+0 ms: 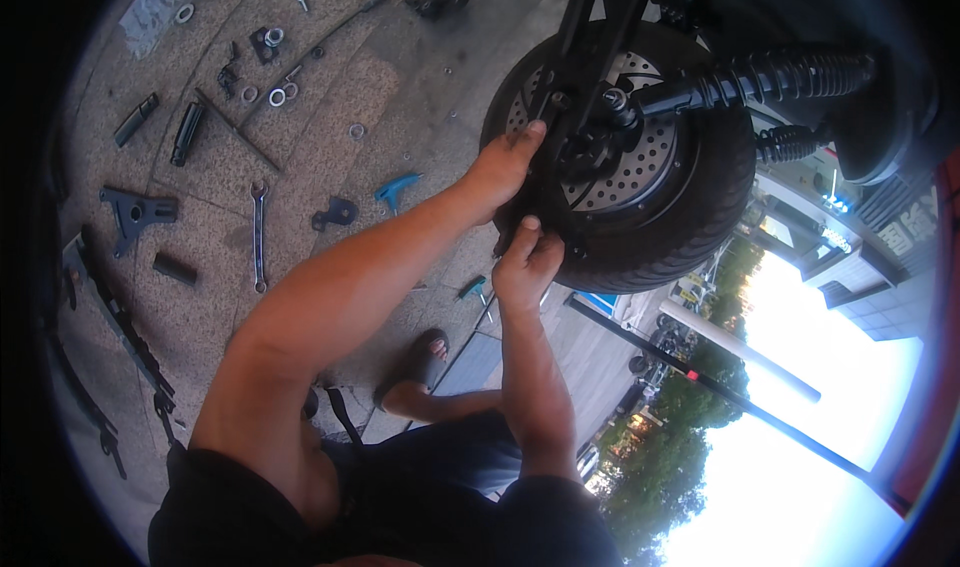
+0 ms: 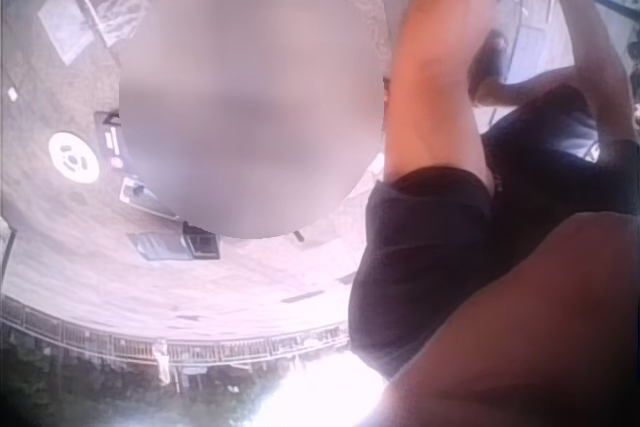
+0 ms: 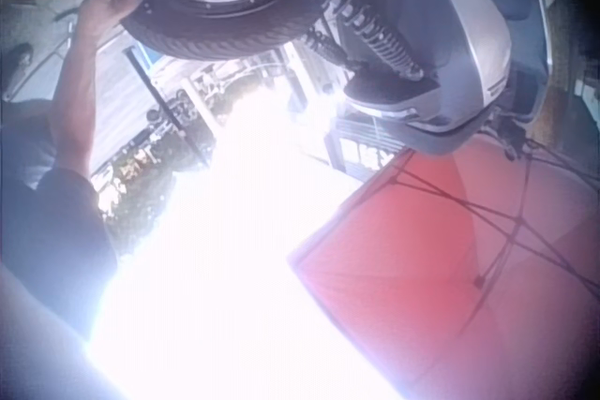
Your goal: The person assembles a brake caliper onto a mounting bracket and attempts to fit it onto the motorcycle wheel hub. They repeatedly adjust the caliper and bracket, then remove the assembly and reposition the wheel to continue the installation.
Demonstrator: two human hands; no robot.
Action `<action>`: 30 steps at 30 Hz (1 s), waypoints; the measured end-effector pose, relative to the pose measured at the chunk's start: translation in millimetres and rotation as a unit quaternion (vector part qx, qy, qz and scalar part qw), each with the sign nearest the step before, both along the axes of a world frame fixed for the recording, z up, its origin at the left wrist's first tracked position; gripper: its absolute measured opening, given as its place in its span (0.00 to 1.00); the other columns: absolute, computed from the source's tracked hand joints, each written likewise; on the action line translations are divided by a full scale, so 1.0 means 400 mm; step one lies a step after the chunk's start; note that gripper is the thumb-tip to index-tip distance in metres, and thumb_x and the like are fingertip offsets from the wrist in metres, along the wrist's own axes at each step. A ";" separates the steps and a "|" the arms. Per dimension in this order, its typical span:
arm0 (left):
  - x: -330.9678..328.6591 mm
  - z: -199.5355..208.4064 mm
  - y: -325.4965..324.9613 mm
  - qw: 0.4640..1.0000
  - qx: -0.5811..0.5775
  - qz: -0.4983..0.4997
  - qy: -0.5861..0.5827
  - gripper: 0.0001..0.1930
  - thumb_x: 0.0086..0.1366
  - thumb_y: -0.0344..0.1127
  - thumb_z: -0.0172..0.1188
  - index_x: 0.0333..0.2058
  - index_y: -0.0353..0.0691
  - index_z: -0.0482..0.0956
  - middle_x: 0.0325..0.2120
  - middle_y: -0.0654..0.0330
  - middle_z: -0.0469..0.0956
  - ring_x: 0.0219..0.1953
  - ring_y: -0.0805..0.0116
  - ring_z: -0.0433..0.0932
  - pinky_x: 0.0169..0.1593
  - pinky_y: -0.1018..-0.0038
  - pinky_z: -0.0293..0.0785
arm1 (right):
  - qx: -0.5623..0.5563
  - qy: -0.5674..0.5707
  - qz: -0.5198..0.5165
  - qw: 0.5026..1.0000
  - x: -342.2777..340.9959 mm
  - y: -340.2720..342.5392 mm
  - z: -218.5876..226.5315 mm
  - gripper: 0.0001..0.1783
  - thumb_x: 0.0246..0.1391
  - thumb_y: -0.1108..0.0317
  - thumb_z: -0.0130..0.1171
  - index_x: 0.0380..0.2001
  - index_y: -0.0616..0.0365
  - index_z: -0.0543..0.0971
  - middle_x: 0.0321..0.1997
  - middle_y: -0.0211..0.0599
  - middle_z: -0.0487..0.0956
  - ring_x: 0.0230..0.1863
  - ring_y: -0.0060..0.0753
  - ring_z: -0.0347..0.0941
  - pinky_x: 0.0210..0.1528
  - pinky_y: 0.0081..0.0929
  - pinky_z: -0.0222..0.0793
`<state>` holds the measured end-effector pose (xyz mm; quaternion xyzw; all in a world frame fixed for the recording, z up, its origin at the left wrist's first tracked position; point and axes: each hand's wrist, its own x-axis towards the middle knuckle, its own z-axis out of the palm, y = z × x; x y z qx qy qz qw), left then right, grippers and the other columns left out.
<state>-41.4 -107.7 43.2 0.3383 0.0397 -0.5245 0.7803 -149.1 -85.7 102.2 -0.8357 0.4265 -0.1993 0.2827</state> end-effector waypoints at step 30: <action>0.014 0.058 0.007 0.984 0.162 0.003 -0.072 0.34 0.68 0.58 0.39 0.33 0.28 0.79 0.32 0.36 0.78 0.42 0.40 0.77 0.48 0.57 0.70 | 0.119 -0.051 -0.033 0.991 0.019 0.021 0.003 0.13 0.63 0.66 0.46 0.40 0.67 0.65 0.22 0.32 0.69 0.22 0.19 0.63 0.24 0.19 0.59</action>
